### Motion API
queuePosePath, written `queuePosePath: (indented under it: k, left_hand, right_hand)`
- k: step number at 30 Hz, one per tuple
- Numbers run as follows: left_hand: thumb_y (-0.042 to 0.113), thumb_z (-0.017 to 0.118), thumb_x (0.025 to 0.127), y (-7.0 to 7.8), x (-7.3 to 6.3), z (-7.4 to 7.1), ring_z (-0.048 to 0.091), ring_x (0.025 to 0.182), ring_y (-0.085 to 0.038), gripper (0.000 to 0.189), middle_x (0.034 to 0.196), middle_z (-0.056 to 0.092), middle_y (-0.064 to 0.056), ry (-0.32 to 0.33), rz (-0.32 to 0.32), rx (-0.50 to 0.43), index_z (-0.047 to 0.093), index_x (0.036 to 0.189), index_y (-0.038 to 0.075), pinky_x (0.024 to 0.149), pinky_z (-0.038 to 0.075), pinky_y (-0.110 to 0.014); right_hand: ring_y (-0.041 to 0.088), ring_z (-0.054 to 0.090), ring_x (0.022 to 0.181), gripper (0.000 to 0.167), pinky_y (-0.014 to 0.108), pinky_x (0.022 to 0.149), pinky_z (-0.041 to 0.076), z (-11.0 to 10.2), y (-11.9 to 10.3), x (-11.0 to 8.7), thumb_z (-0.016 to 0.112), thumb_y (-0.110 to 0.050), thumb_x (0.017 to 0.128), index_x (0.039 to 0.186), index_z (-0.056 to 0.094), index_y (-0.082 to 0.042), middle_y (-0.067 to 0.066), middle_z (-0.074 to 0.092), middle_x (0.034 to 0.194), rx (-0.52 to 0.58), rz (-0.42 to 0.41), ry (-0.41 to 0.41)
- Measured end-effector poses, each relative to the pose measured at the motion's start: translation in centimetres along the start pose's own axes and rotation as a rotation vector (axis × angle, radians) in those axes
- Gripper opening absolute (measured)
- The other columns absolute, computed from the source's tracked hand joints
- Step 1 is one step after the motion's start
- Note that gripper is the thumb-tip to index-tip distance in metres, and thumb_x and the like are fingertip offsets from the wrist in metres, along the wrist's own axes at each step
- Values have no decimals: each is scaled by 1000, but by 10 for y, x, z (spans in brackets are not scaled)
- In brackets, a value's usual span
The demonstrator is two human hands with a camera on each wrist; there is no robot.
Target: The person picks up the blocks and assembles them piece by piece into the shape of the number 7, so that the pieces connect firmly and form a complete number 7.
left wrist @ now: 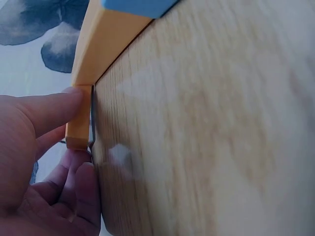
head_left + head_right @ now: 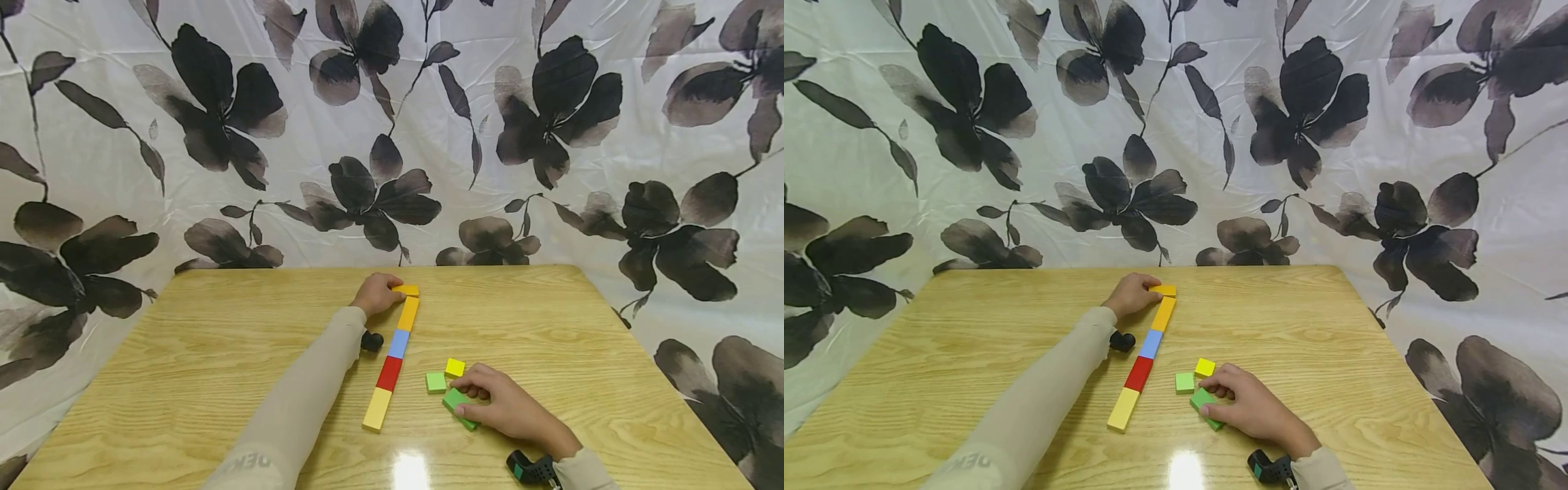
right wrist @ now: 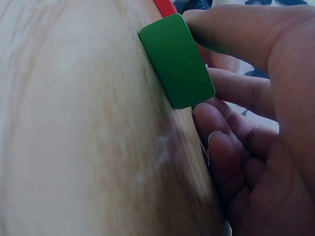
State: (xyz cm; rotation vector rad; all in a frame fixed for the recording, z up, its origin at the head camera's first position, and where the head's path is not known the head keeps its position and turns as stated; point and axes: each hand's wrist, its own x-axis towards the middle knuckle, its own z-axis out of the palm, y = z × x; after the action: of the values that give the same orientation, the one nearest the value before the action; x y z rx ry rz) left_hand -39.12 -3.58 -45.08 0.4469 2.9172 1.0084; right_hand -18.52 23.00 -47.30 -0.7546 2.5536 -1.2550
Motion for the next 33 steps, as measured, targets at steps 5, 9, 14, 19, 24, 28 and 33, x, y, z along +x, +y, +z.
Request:
queuePosePath:
  k: [5, 9, 14, 19, 24, 28, 33]
  left_hand:
    - [20, 73, 93, -1, 0, 0, 61, 114, -26, 36, 124, 68, -10, -8, 3, -6, 71, 125, 6, 101, 46, -39]
    - [20, 73, 93, -1, 1, 1, 60, 114, -26, 36, 123, 68, -10, -19, 11, 0, 71, 126, 6, 101, 45, -39]
    - [20, 73, 93, -1, 1, 2, 60, 115, -26, 37, 124, 68, -10, -22, 13, 5, 70, 127, 6, 102, 45, -40]
    - [19, 74, 92, -2, 1, 1, 60, 112, -26, 39, 123, 68, -11, -22, 13, 5, 69, 127, 4, 101, 45, -39]
    - [18, 74, 91, -2, 3, 2, 59, 109, -26, 39, 121, 68, -11, -20, 16, 2, 69, 127, 4, 100, 46, -39]
    - [18, 74, 91, -2, 4, 2, 59, 108, -26, 38, 121, 68, -11, -19, 20, 5, 70, 126, 4, 100, 45, -39]
    - [17, 74, 90, -3, 3, 2, 58, 105, -26, 39, 119, 68, -11, -27, 14, -7, 70, 126, 3, 99, 46, -39]
  right_hand:
    - [15, 55, 96, 36, 29, 84, 48, -1, -1, 0, 71, -39, 94, 127, 66, -25, -6, 59, 106, 3, -3, 1]
    - [15, 55, 97, 35, 29, 84, 48, -1, -1, 0, 71, -39, 94, 127, 66, -25, -5, 58, 106, 11, 1, -3]
    - [16, 56, 97, 35, 29, 85, 48, -1, -2, 0, 71, -39, 94, 126, 66, -26, -5, 59, 107, 17, 0, -2]
    - [15, 55, 97, 35, 29, 84, 48, 0, -1, 0, 71, -39, 94, 126, 66, -26, -5, 59, 106, 14, 0, 2]
    - [15, 55, 97, 36, 29, 84, 48, -1, 0, 0, 71, -39, 94, 127, 66, -26, -5, 58, 106, 3, -1, 3]
    - [14, 55, 97, 36, 29, 85, 48, -1, 0, 1, 70, -40, 94, 127, 66, -26, -6, 58, 106, -4, -3, 2]
    - [14, 55, 96, 36, 29, 85, 48, 0, 1, 1, 70, -40, 94, 127, 66, -26, -6, 58, 106, -8, 0, -1]
